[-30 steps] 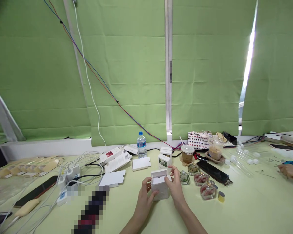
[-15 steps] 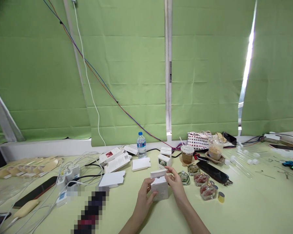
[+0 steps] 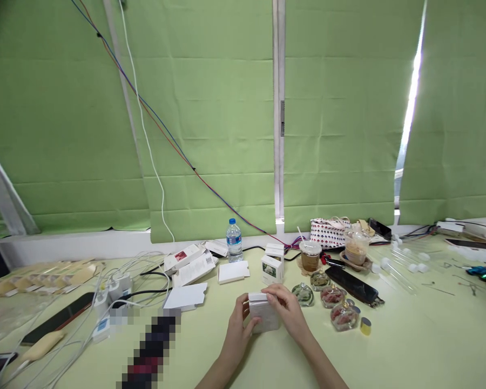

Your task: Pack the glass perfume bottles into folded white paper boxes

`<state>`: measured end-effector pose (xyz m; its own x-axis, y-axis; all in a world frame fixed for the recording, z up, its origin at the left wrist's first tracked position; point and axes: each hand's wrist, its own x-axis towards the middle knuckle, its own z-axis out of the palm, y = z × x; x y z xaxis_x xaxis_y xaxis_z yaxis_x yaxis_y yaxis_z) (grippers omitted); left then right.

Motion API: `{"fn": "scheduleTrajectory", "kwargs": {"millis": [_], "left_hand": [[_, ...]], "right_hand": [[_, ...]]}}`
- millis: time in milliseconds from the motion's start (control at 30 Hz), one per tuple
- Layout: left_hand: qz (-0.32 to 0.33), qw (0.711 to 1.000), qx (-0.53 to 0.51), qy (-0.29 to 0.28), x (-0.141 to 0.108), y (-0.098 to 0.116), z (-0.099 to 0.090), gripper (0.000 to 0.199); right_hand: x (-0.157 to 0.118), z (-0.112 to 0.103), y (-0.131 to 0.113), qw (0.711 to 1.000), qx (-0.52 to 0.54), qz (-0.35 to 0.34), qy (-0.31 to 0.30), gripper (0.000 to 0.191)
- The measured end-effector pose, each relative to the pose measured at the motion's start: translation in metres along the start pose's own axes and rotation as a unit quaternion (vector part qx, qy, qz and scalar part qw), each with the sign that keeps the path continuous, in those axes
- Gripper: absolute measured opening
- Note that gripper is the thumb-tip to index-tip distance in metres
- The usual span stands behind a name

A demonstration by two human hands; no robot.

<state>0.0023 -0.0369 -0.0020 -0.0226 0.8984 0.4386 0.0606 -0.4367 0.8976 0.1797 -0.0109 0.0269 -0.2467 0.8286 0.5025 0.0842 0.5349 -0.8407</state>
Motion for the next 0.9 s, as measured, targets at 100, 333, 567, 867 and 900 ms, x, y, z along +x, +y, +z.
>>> {"fn": "scheduleTrajectory", "kwargs": {"millis": [100, 333, 567, 867, 900], "left_hand": [[-0.009, 0.999, -0.026, 0.019, 0.000, 0.002, -0.001, 0.033], [0.023, 0.999, -0.017, 0.034, 0.000, 0.003, -0.001, 0.032], [0.070, 0.996, 0.041, 0.039, -0.001, 0.007, 0.001, 0.031], [0.032, 0.998, 0.053, 0.010, 0.000, 0.010, 0.001, 0.034], [0.042, 0.997, 0.069, 0.000, -0.001, 0.009, 0.001, 0.037]], "right_hand": [[0.002, -0.002, 0.003, 1.000, -0.008, -0.001, -0.020, 0.033], [0.002, -0.008, 0.004, 0.998, -0.048, -0.022, -0.036, 0.034], [0.000, -0.011, 0.005, 0.986, -0.148, -0.078, -0.021, 0.031], [-0.007, -0.008, 0.015, 0.972, -0.210, -0.105, -0.015, 0.034], [-0.007, -0.005, 0.013, 0.976, -0.196, -0.092, -0.004, 0.033]]}}
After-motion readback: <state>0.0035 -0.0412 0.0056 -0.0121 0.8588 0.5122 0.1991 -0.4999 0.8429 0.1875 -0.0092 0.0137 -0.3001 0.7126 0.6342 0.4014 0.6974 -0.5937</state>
